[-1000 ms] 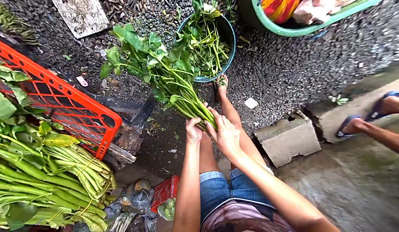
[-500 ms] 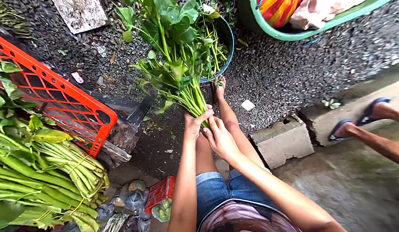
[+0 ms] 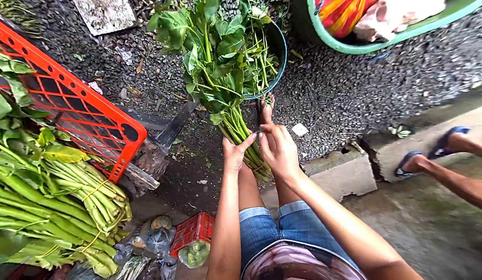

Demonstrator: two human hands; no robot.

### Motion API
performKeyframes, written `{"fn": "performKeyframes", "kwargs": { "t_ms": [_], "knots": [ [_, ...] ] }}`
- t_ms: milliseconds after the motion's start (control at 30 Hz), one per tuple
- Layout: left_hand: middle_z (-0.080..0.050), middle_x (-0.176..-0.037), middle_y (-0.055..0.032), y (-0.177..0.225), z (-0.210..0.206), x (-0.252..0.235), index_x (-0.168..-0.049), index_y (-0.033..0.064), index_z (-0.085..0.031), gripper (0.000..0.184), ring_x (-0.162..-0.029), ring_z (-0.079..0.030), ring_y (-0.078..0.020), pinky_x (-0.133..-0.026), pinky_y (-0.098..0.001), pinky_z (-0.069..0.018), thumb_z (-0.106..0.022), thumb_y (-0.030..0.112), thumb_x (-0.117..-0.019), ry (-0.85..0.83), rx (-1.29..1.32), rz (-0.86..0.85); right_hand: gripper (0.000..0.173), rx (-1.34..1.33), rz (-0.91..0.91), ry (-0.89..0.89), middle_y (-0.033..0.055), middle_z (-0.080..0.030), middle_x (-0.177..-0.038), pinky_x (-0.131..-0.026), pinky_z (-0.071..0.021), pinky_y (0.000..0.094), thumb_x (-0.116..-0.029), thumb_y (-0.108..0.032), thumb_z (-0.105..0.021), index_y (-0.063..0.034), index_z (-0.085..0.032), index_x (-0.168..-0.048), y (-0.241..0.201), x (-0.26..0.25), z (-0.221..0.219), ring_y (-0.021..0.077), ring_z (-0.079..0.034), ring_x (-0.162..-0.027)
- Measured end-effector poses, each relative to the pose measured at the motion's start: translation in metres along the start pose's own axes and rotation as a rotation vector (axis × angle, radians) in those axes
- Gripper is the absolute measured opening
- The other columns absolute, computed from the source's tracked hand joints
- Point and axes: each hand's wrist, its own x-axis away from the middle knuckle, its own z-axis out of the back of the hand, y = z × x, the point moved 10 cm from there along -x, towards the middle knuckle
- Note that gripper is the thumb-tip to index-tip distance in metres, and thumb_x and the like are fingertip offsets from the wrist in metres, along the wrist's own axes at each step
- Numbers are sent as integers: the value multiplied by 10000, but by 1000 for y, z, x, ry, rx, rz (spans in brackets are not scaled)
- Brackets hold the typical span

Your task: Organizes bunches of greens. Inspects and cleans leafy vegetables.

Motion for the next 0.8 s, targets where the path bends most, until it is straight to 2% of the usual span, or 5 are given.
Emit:
{"fn": "performKeyframes", "kwargs": {
  "t_ms": [67, 200, 467, 600, 800],
  "knots": [
    [-718, -1050, -90, -2, 6, 2, -1312, 50, -535, 635, -913, -714, -177, -839, -365, -615, -845, -20, -763, 49, -42, 8, 190, -47, 177, 17, 118, -710, -1002, -847, -581, 406, -984, -119, -630, -50, -737, -1127, -18, -22, 7, 247, -693, -943],
    [-706, -1108, -92, -6, 16, 5, -1374, 55, -499, 785, -962, -711, -175, -862, -373, -617, -890, -23, -698, 88, -89, 7, 224, -115, 380, 112, 156, -699, -1074, -826, -606, 343, -986, -39, -628, 18, -688, -1194, -58, -61, 25, 219, -704, -949],
    [-663, -1231, -119, -10, 28, 10, -1452, 43, -428, 882, -1080, -686, -186, -936, -386, -599, -897, -10, -707, 119, -231, -13, 201, 257, 567, -109, 148, -713, -947, -700, -587, 413, -1032, -128, -560, -16, -724, -1059, -92, -112, -15, 306, -719, -907],
    [-651, -1244, -142, -18, 37, 10, -1469, 36, -397, 908, -1086, -685, -203, -938, -391, -597, -890, -28, -710, 162, -209, -10, 233, 491, 386, -287, 233, -645, -1010, -678, -562, 469, -1033, -106, -473, 69, -627, -1033, -80, -118, -30, 402, -685, -975],
    [-654, -1236, -134, -24, 39, 7, -1468, 39, -401, 918, -1080, -683, -192, -934, -385, -598, -895, -25, -697, 168, -251, -10, 259, 22, -47, -302, 119, -647, -960, -725, -556, 453, -1038, -221, -449, -36, -630, -1056, -39, -110, -30, 254, -672, -862]
  ]
}}
